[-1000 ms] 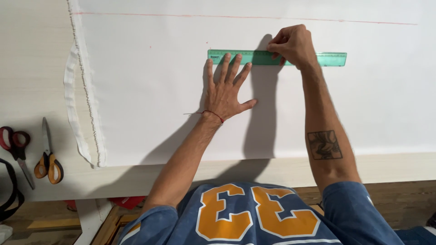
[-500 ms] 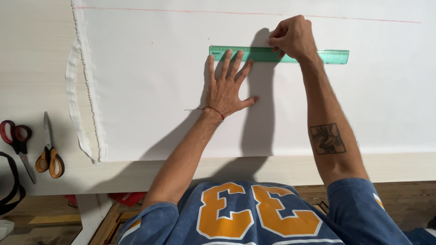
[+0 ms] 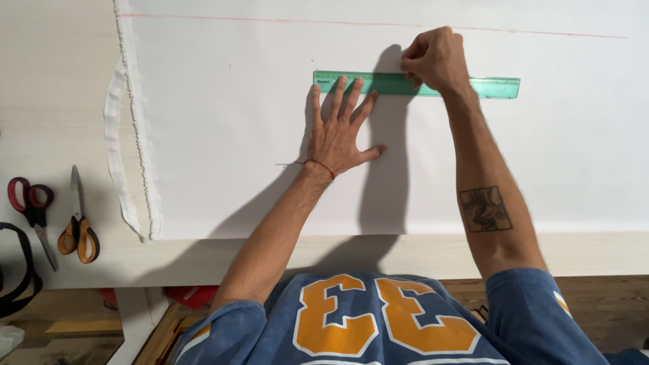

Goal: Marking parallel lines on a large white leather sheet using a ruler and a pencil

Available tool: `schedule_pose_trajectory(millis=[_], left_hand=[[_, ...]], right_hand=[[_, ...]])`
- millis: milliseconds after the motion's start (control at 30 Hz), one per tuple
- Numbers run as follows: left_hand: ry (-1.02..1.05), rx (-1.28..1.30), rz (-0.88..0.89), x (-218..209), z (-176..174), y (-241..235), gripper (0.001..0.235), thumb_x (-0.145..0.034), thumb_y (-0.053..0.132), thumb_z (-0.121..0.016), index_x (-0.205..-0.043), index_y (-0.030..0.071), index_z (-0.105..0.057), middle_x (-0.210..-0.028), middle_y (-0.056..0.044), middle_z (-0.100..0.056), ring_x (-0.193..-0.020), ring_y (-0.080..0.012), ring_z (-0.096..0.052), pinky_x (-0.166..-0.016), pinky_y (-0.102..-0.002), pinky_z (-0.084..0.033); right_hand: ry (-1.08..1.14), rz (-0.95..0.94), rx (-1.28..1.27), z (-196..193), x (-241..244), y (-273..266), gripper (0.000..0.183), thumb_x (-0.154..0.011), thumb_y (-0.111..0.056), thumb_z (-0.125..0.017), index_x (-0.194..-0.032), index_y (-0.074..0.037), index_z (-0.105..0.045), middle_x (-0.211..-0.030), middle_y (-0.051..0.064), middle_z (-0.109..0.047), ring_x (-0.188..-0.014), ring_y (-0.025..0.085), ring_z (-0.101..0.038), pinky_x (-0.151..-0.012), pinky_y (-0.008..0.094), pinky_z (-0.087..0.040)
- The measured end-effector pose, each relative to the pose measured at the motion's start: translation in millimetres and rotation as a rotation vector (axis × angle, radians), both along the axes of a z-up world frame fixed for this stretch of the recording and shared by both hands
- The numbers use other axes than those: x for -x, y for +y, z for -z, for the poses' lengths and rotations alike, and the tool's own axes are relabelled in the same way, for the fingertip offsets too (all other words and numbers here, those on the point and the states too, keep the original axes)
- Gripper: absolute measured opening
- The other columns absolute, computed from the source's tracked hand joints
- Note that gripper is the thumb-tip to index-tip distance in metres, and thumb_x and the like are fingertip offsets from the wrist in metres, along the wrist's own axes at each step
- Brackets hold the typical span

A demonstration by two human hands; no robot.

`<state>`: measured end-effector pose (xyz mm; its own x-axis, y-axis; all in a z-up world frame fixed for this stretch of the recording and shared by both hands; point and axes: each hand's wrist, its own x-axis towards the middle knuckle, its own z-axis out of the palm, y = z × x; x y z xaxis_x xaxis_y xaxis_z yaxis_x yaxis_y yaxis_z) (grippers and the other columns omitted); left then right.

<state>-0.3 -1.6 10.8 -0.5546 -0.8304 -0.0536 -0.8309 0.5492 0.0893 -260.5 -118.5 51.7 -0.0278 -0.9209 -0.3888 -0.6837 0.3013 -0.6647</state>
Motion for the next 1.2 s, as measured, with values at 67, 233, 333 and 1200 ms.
schedule_pose_trajectory(millis=[67, 233, 333, 1200], left_hand=[[0.003, 0.005, 0.001, 2, 2, -2, 0.121, -0.099, 0.107, -0.043, -0.191, 0.030, -0.032, -0.198, -0.008, -0.015, -0.182, -0.0378, -0.012, -0.141, -0.081, -0.006], [-0.014, -0.003, 0.015, 1, -4, -5, 0.121, -0.099, 0.106, -0.041, -0.192, 0.029, -0.029, -0.199, -0.008, -0.016, -0.182, -0.0384, -0.011, -0.141, -0.081, -0.005], [-0.018, -0.021, 0.008, -1, -8, -4, 0.119, -0.101, 0.105, -0.040, -0.192, 0.031, -0.022, -0.198, -0.008, -0.020, -0.182, -0.0377, -0.014, -0.141, -0.080, -0.006], [0.064, 0.007, 0.052, 2, -15, -6, 0.119, -0.096, 0.101, -0.061, -0.188, 0.028, -0.043, -0.192, -0.018, -0.030, -0.176, -0.0453, -0.023, -0.133, -0.087, -0.019]], right_hand=[[0.004, -0.030, -0.047, -6, 3, -3, 0.012, -0.101, -0.002, -0.090, -0.091, -0.006, -0.085, -0.076, 0.009, -0.083, -0.055, 0.014, -0.078, -0.050, 0.022, -0.066], [-0.004, -0.033, -0.085, -13, 13, -5, 0.009, -0.100, -0.001, -0.090, -0.092, -0.004, -0.087, -0.077, 0.011, -0.083, -0.057, 0.016, -0.080, -0.053, 0.022, -0.066], [-0.264, 0.075, 0.009, -20, 42, 4, 0.012, -0.107, -0.004, -0.095, -0.109, 0.003, -0.086, -0.089, 0.014, -0.084, -0.073, 0.017, -0.085, -0.059, 0.026, -0.075], [-0.250, 0.163, 0.032, -13, 174, 62, 0.013, -0.107, 0.001, -0.087, -0.099, -0.005, -0.080, -0.085, 0.008, -0.081, -0.068, 0.009, -0.074, -0.045, 0.022, -0.058]])
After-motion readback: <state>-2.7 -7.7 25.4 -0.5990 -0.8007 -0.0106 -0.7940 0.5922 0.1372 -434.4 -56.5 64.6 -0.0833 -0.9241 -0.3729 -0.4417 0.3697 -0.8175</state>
